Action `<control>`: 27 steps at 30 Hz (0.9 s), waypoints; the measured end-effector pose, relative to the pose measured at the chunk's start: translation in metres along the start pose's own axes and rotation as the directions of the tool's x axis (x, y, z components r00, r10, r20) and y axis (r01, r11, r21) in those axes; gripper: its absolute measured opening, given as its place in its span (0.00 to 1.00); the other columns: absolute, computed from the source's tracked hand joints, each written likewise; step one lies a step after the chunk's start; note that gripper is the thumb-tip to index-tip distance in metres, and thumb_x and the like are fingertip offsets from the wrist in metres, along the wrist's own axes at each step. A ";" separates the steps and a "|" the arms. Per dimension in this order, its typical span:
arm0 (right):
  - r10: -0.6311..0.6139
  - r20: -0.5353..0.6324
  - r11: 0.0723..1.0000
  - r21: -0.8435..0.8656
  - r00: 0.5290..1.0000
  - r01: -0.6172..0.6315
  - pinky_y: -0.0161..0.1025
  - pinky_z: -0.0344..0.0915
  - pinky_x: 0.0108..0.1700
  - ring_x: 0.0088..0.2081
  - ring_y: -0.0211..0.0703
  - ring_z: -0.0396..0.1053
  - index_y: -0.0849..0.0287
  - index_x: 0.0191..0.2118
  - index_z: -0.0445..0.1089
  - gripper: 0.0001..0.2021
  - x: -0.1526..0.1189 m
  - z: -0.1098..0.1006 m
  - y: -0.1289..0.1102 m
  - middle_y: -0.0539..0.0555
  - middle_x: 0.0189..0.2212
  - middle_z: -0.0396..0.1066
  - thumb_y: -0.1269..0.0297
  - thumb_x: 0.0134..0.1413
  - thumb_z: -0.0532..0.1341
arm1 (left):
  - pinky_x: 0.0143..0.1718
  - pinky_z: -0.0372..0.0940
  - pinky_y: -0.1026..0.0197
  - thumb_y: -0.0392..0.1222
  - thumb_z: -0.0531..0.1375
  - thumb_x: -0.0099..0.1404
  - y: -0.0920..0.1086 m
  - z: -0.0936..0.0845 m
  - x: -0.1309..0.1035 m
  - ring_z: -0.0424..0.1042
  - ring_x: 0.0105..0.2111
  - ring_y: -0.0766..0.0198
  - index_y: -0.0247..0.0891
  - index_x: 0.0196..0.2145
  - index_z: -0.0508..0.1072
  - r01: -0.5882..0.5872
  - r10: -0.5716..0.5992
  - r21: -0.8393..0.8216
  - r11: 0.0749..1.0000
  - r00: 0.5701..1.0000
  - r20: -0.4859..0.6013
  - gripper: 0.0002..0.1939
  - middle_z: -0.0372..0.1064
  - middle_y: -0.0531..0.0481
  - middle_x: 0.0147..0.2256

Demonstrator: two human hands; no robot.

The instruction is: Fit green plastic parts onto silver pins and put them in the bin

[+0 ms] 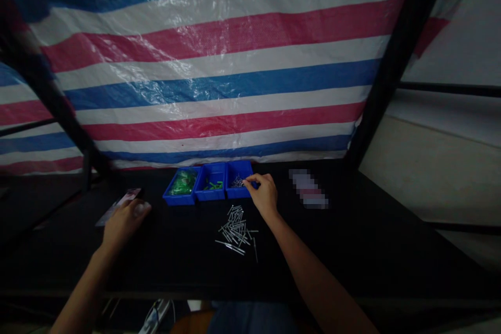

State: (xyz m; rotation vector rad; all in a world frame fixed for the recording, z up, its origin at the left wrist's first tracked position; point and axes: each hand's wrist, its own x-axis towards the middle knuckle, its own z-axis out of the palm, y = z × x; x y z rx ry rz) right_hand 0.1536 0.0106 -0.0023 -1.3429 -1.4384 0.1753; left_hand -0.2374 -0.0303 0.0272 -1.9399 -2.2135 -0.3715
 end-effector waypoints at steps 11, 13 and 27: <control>-0.093 0.090 0.994 -0.045 0.992 0.097 0.41 0.58 0.39 0.34 0.45 0.63 0.55 0.28 0.72 0.06 0.003 0.005 0.008 0.53 0.28 0.71 0.60 0.46 0.60 | 0.53 0.54 0.52 0.30 0.48 0.46 -0.038 0.014 0.016 0.59 0.53 0.56 0.35 0.51 0.61 -0.182 0.192 -0.481 0.858 0.981 -0.028 0.31 0.62 0.45 0.51; -0.116 0.076 0.993 -0.030 0.990 0.118 0.40 0.58 0.40 0.33 0.44 0.63 0.56 0.28 0.72 0.06 0.003 0.004 0.006 0.53 0.29 0.71 0.60 0.47 0.60 | 0.52 0.55 0.51 0.31 0.49 0.49 -0.021 0.008 0.010 0.60 0.52 0.54 0.36 0.47 0.65 -0.172 0.112 -0.475 0.863 0.982 -0.152 0.26 0.64 0.45 0.49; -0.124 0.635 0.981 -0.036 0.763 0.189 0.32 0.55 0.25 0.23 0.35 0.65 0.52 0.34 0.74 0.09 -0.003 -0.014 -0.014 0.47 0.23 0.71 0.60 0.44 0.60 | 0.41 0.62 0.59 0.27 0.50 0.54 0.192 -0.002 -0.005 0.67 0.37 0.63 0.38 0.37 0.70 -0.577 0.307 -0.677 0.458 0.817 -0.488 0.16 0.68 0.48 0.37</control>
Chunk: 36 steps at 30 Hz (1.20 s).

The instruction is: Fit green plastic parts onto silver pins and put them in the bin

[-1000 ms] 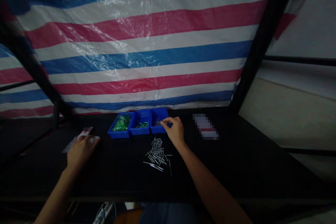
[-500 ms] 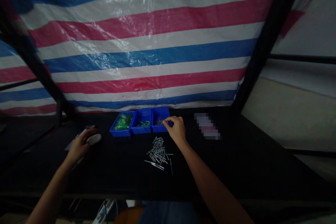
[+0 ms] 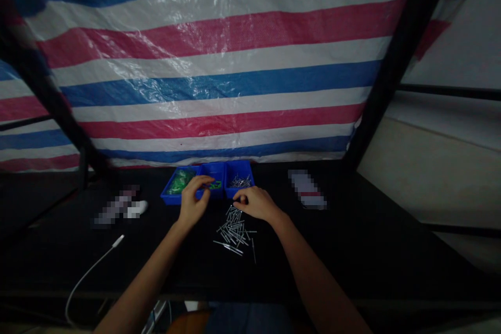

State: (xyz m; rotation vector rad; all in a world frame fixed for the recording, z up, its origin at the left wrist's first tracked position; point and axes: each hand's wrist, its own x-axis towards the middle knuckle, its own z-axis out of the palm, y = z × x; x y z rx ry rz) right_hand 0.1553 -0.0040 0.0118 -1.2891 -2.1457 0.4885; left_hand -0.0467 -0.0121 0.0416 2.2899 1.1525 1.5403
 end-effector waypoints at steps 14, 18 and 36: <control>0.041 0.139 0.997 0.057 0.989 -0.050 0.32 0.56 0.25 0.23 0.37 0.66 0.53 0.37 0.74 0.13 -0.002 0.002 0.017 0.48 0.21 0.71 0.57 0.42 0.61 | 0.36 0.62 0.62 0.30 0.51 0.58 -0.007 0.036 -0.014 0.68 0.34 0.64 0.37 0.36 0.71 0.169 -0.135 -0.145 0.975 0.967 0.215 0.12 0.70 0.48 0.35; 0.049 0.048 0.994 -0.097 0.998 -0.045 0.32 0.54 0.25 0.23 0.37 0.67 0.51 0.36 0.74 0.13 -0.002 0.015 -0.001 0.48 0.21 0.71 0.52 0.45 0.60 | 0.33 0.62 0.63 0.35 0.50 0.61 -0.012 0.039 -0.013 0.68 0.31 0.65 0.35 0.37 0.71 0.265 -0.220 -0.221 0.939 0.953 0.209 0.11 0.71 0.48 0.34; 0.087 -0.116 0.987 -0.122 0.989 -0.101 0.31 0.51 0.23 0.21 0.35 0.65 0.50 0.31 0.72 0.07 -0.001 0.030 -0.011 0.44 0.19 0.69 0.58 0.41 0.63 | 0.30 0.62 0.64 0.46 0.53 0.61 -0.012 0.041 -0.013 0.67 0.27 0.66 0.34 0.37 0.71 0.327 -0.273 -0.309 0.893 0.940 0.206 0.14 0.70 0.48 0.29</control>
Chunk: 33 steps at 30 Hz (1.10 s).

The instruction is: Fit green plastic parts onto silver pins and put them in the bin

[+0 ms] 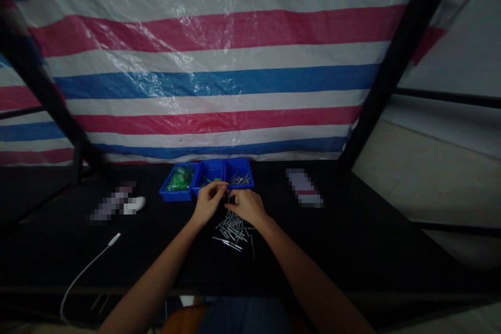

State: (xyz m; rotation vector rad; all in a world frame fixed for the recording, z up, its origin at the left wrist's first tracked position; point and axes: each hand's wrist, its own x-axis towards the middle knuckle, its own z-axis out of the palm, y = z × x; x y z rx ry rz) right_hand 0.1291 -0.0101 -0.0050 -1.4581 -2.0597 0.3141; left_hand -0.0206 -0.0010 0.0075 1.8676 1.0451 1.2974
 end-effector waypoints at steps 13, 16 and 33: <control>-0.034 -0.131 0.907 0.413 0.991 0.086 0.31 0.57 0.23 0.19 0.33 0.60 0.59 0.34 0.73 0.10 0.008 -0.003 0.007 0.50 0.26 0.72 0.62 0.44 0.60 | 0.25 0.56 0.66 0.45 0.54 0.60 0.003 -0.006 0.001 0.64 0.25 0.67 0.35 0.35 0.72 -0.032 0.042 0.150 0.988 0.997 -0.069 0.13 0.70 0.48 0.31; -0.001 -0.240 0.876 0.468 0.971 0.116 0.32 0.59 0.24 0.21 0.34 0.61 0.59 0.35 0.72 0.11 0.009 -0.010 0.007 0.52 0.28 0.73 0.61 0.44 0.60 | 0.23 0.55 0.66 0.45 0.54 0.59 0.002 -0.004 0.000 0.64 0.25 0.68 0.36 0.35 0.73 -0.036 0.043 0.154 0.987 0.998 -0.041 0.12 0.70 0.49 0.30; -0.016 -0.287 0.838 0.519 0.958 0.170 0.31 0.55 0.20 0.19 0.32 0.56 0.58 0.33 0.72 0.10 0.004 -0.015 -0.005 0.51 0.26 0.71 0.62 0.43 0.61 | 0.24 0.56 0.67 0.44 0.55 0.59 -0.007 0.001 -0.001 0.64 0.24 0.68 0.35 0.36 0.72 -0.075 0.061 0.200 0.977 0.995 0.078 0.11 0.71 0.49 0.30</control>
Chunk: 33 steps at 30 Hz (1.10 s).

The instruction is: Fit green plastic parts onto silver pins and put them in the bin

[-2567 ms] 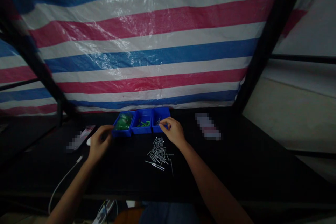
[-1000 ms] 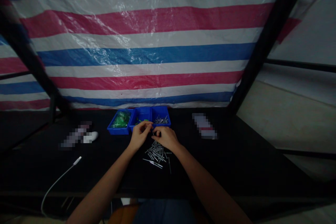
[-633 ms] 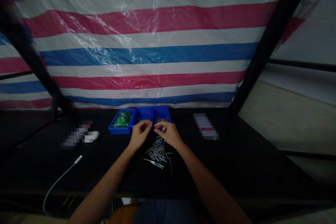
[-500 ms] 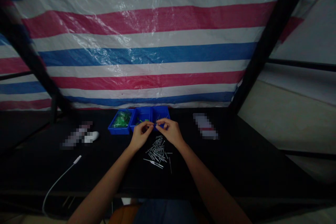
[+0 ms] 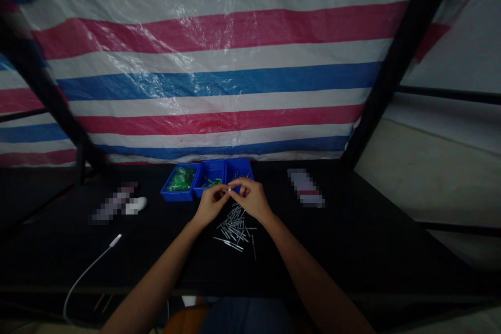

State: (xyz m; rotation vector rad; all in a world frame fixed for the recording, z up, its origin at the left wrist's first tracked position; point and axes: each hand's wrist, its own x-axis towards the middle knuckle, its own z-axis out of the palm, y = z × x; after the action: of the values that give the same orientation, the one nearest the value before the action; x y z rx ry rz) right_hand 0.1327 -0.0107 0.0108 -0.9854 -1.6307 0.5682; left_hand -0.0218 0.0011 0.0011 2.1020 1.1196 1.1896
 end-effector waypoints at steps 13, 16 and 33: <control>-0.054 -0.012 0.998 0.012 0.998 0.054 0.30 0.53 0.19 0.18 0.31 0.55 0.60 0.33 0.72 0.08 0.001 0.000 0.003 0.50 0.23 0.69 0.64 0.43 0.61 | 0.24 0.55 0.67 0.44 0.55 0.59 0.001 0.000 0.000 0.63 0.24 0.68 0.35 0.35 0.73 -0.008 0.008 -0.009 1.000 1.000 -0.015 0.12 0.71 0.49 0.29; -0.056 -0.031 0.998 -0.007 0.998 0.056 0.30 0.53 0.19 0.18 0.31 0.55 0.60 0.32 0.72 0.09 0.001 -0.001 0.004 0.50 0.22 0.68 0.62 0.43 0.61 | 0.24 0.55 0.67 0.45 0.55 0.59 0.001 0.000 0.000 0.63 0.23 0.69 0.35 0.35 0.73 0.000 0.000 -0.014 1.000 1.000 -0.030 0.12 0.70 0.50 0.28; 0.013 -0.097 0.998 -0.055 0.995 -0.018 0.31 0.53 0.19 0.17 0.33 0.56 0.60 0.30 0.74 0.11 0.005 -0.006 0.017 0.49 0.16 0.64 0.58 0.43 0.61 | 0.25 0.56 0.66 0.47 0.55 0.59 0.000 -0.003 0.002 0.64 0.25 0.68 0.34 0.35 0.72 0.031 -0.035 -0.079 0.996 0.998 -0.052 0.13 0.69 0.49 0.27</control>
State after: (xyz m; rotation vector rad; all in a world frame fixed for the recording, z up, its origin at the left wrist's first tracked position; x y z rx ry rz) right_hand 0.1432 0.0020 0.0021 -1.0516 -1.5614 0.4801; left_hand -0.0238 0.0029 0.0041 1.9966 1.1089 1.2604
